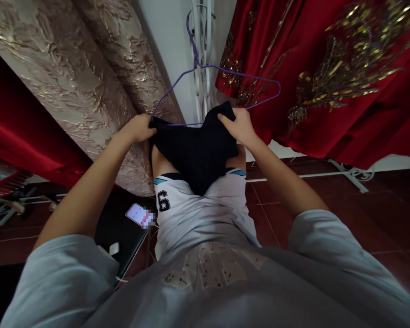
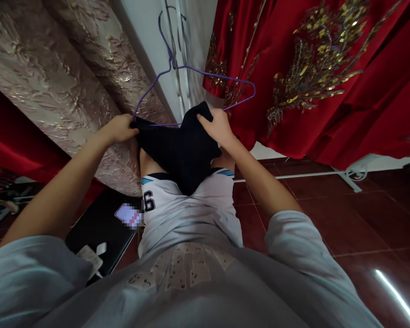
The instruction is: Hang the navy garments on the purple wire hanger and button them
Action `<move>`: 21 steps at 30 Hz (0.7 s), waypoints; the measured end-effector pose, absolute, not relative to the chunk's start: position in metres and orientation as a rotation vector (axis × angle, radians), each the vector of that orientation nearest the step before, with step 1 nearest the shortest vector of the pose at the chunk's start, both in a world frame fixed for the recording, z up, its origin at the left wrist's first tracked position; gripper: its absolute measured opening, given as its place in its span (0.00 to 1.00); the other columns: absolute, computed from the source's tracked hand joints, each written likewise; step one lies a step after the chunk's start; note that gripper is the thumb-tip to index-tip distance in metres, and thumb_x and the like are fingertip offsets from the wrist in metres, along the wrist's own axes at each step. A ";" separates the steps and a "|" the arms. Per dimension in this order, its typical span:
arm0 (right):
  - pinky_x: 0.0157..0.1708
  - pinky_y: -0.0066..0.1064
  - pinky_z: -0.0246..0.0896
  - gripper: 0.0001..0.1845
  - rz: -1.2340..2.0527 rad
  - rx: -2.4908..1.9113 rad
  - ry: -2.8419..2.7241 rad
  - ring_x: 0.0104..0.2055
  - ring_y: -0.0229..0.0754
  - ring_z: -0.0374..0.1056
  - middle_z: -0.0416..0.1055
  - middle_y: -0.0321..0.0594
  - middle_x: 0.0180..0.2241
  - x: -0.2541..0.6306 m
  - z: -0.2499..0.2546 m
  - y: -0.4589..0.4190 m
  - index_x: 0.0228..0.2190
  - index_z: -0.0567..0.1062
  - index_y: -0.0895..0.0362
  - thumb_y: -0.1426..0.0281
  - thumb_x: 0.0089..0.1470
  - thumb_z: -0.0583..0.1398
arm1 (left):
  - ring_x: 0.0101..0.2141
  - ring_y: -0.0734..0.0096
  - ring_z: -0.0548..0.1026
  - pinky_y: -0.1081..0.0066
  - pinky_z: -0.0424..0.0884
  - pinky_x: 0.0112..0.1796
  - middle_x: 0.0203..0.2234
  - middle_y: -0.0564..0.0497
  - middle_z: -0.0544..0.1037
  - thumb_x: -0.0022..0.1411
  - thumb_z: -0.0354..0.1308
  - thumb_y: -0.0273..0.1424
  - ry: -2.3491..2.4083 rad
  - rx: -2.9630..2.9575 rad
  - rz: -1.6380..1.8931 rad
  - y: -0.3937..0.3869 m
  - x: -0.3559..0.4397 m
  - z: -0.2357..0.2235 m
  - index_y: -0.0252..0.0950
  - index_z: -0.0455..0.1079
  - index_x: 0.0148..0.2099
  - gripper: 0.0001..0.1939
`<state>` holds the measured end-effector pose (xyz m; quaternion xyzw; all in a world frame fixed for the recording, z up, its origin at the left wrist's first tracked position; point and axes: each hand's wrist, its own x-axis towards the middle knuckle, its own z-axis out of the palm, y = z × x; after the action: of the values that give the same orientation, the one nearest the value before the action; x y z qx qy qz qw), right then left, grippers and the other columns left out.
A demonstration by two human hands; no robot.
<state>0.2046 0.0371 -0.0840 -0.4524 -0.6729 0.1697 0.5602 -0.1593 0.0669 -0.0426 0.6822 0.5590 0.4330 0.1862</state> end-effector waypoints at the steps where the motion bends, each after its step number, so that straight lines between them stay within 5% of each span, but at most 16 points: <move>1: 0.39 0.35 0.72 0.22 0.409 -1.072 -1.587 0.33 0.43 0.67 0.59 0.35 0.21 0.204 -0.084 0.037 0.19 0.63 0.55 0.61 0.53 0.67 | 0.42 0.56 0.70 0.57 0.60 0.61 0.24 0.52 0.63 0.44 0.60 0.05 1.559 2.072 1.177 0.066 -0.161 -0.039 0.34 0.63 0.24 0.19; 6: 0.38 0.34 0.71 0.19 0.496 -1.048 -1.598 0.34 0.42 0.69 0.64 0.37 0.23 0.195 -0.091 0.040 0.20 0.67 0.56 0.63 0.57 0.66 | 0.46 0.63 0.66 0.57 0.59 0.62 0.37 0.50 0.68 0.55 0.57 0.05 1.281 2.520 1.250 0.056 -0.146 -0.001 0.34 0.67 0.38 0.18; 11: 0.42 0.37 0.73 0.10 0.504 -0.961 -1.679 0.40 0.45 0.74 0.75 0.41 0.32 0.197 -0.094 0.028 0.31 0.76 0.57 0.65 0.62 0.62 | 0.48 0.67 0.68 0.72 0.67 0.45 0.47 0.52 0.72 0.56 0.61 0.03 0.934 2.162 1.557 0.064 -0.100 0.013 0.37 0.68 0.49 0.28; 13: 0.51 0.41 0.72 0.08 0.307 -0.965 -1.679 0.49 0.47 0.74 0.77 0.43 0.42 0.209 -0.087 0.017 0.40 0.78 0.56 0.66 0.62 0.61 | 0.44 0.69 0.68 0.73 0.65 0.44 0.42 0.52 0.73 0.57 0.64 0.05 1.007 2.040 1.570 0.071 -0.091 0.010 0.35 0.70 0.46 0.23; 15: 0.58 0.44 0.69 0.15 0.040 -1.036 -1.584 0.60 0.49 0.69 0.73 0.46 0.55 0.228 -0.077 0.009 0.51 0.76 0.54 0.68 0.62 0.60 | 0.35 0.71 0.65 0.72 0.63 0.46 0.32 0.54 0.72 0.64 0.64 0.11 1.121 1.983 1.540 0.076 -0.088 0.005 0.32 0.72 0.38 0.12; 17: 0.60 0.44 0.66 0.23 -0.158 -1.117 -1.451 0.66 0.50 0.63 0.65 0.51 0.64 0.253 -0.064 0.006 0.58 0.73 0.55 0.70 0.62 0.61 | 0.31 0.72 0.61 0.72 0.61 0.48 0.25 0.56 0.68 0.68 0.64 0.16 1.190 1.968 1.529 0.077 -0.091 0.002 0.32 0.70 0.32 0.13; 21: 0.45 0.35 0.69 0.15 0.115 -1.233 -1.601 0.52 0.44 0.76 0.78 0.54 0.48 0.305 -0.031 0.011 0.47 0.81 0.62 0.71 0.58 0.64 | 0.32 0.71 0.60 0.73 0.60 0.50 0.24 0.56 0.69 0.69 0.64 0.18 1.147 1.977 1.522 0.078 -0.100 0.007 0.33 0.71 0.29 0.14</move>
<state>0.3053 0.0106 -0.0310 -0.5163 -0.6708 0.0484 0.5302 -0.0997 0.0777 0.0075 0.7058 0.4095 0.5436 0.1965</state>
